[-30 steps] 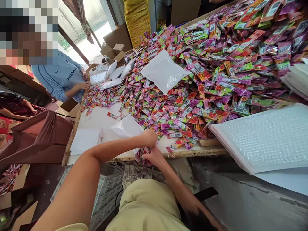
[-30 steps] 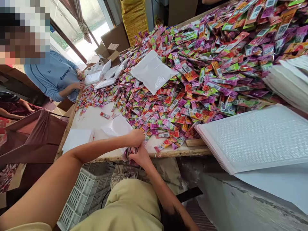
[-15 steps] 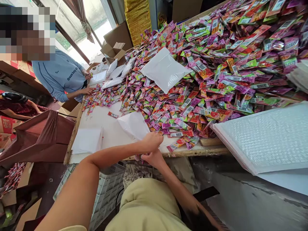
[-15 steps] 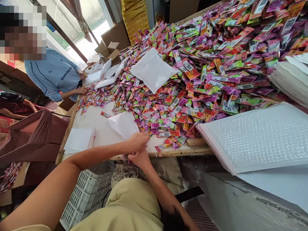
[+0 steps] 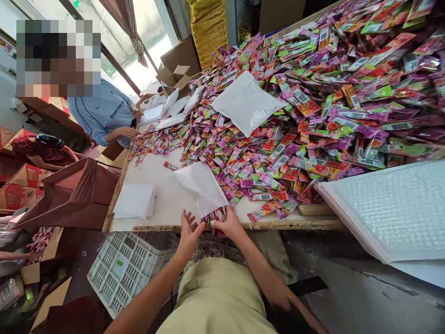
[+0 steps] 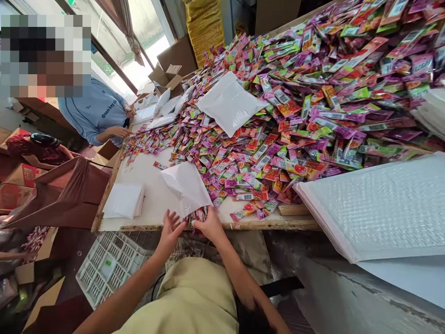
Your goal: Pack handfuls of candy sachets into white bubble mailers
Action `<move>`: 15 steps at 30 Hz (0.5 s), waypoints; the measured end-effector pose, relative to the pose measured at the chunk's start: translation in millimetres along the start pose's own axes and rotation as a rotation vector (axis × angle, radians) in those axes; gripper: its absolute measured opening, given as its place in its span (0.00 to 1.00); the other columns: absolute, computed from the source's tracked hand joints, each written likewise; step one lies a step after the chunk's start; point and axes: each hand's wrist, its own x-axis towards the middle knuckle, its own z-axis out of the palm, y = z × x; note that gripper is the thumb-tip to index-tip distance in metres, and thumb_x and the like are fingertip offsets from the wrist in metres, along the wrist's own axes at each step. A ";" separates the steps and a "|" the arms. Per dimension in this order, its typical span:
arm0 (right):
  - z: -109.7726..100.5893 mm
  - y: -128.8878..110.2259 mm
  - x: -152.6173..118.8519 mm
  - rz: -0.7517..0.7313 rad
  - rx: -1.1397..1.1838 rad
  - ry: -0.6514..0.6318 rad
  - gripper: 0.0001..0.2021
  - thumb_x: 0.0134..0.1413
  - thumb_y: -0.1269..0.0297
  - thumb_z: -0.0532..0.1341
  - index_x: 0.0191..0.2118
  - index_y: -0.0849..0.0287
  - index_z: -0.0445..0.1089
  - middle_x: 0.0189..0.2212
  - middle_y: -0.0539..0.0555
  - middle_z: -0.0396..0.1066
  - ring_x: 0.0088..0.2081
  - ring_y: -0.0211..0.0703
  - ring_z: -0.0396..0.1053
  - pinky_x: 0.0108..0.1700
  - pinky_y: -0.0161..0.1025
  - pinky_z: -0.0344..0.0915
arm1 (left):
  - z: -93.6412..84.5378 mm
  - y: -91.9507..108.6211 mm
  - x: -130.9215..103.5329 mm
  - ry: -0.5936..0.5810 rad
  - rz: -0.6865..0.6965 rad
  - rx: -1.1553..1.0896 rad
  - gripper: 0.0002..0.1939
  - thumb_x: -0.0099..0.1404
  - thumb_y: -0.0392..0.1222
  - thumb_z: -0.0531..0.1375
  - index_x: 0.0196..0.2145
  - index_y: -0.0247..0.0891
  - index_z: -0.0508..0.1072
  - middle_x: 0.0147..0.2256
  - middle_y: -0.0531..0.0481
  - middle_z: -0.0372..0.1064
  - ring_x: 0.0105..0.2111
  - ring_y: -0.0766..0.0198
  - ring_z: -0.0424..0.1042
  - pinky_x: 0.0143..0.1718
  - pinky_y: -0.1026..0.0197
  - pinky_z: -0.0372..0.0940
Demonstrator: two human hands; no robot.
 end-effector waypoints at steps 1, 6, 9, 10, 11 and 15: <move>1.9 1.9 1.7 -0.026 0.046 0.002 0.30 0.34 0.58 0.63 0.49 0.61 0.61 0.40 0.55 0.69 0.42 0.50 0.67 0.48 0.47 0.64 | 1.9 -4.2 3.4 -0.057 -0.114 -0.131 0.52 0.57 0.61 0.62 0.67 0.34 0.41 0.65 0.26 0.48 0.62 0.46 0.60 0.59 0.48 0.61; 10.0 -6.6 -0.7 -0.134 0.188 -0.052 0.28 0.35 0.59 0.63 0.47 0.60 0.62 0.38 0.53 0.69 0.38 0.46 0.67 0.46 0.44 0.67 | 19.8 21.7 28.7 -0.208 -0.194 -0.419 0.43 0.51 0.65 0.65 0.57 0.37 0.63 0.52 0.38 0.71 0.50 0.51 0.73 0.47 0.55 0.70; -0.5 -20.3 -19.0 -0.220 0.180 -0.044 0.29 0.37 0.59 0.63 0.49 0.60 0.60 0.39 0.53 0.69 0.39 0.46 0.68 0.46 0.44 0.67 | 31.9 44.9 22.2 -0.179 -0.172 -0.518 0.33 0.51 0.56 0.68 0.50 0.36 0.70 0.44 0.44 0.76 0.46 0.53 0.75 0.46 0.56 0.70; -7.0 -22.9 -26.6 -0.242 0.167 -0.029 0.30 0.37 0.59 0.64 0.50 0.60 0.60 0.40 0.54 0.69 0.40 0.46 0.68 0.47 0.44 0.67 | 37.1 49.9 16.0 -0.195 -0.168 -0.551 0.31 0.51 0.54 0.68 0.49 0.36 0.71 0.43 0.45 0.76 0.46 0.53 0.75 0.47 0.56 0.70; -14.1 -23.7 -34.2 -0.256 0.149 -0.006 0.30 0.37 0.59 0.64 0.50 0.59 0.60 0.42 0.54 0.69 0.42 0.47 0.68 0.48 0.45 0.67 | 43.0 53.2 8.7 -0.229 -0.171 -0.579 0.29 0.50 0.53 0.69 0.47 0.36 0.72 0.42 0.46 0.76 0.46 0.53 0.75 0.47 0.56 0.69; -36.7 -9.8 -61.1 -0.225 0.089 0.153 0.32 0.38 0.59 0.65 0.52 0.59 0.59 0.50 0.59 0.66 0.53 0.52 0.65 0.57 0.48 0.62 | 71.1 52.0 -22.6 -0.344 -0.292 -0.659 0.25 0.47 0.50 0.70 0.42 0.35 0.75 0.40 0.46 0.77 0.47 0.51 0.75 0.48 0.56 0.69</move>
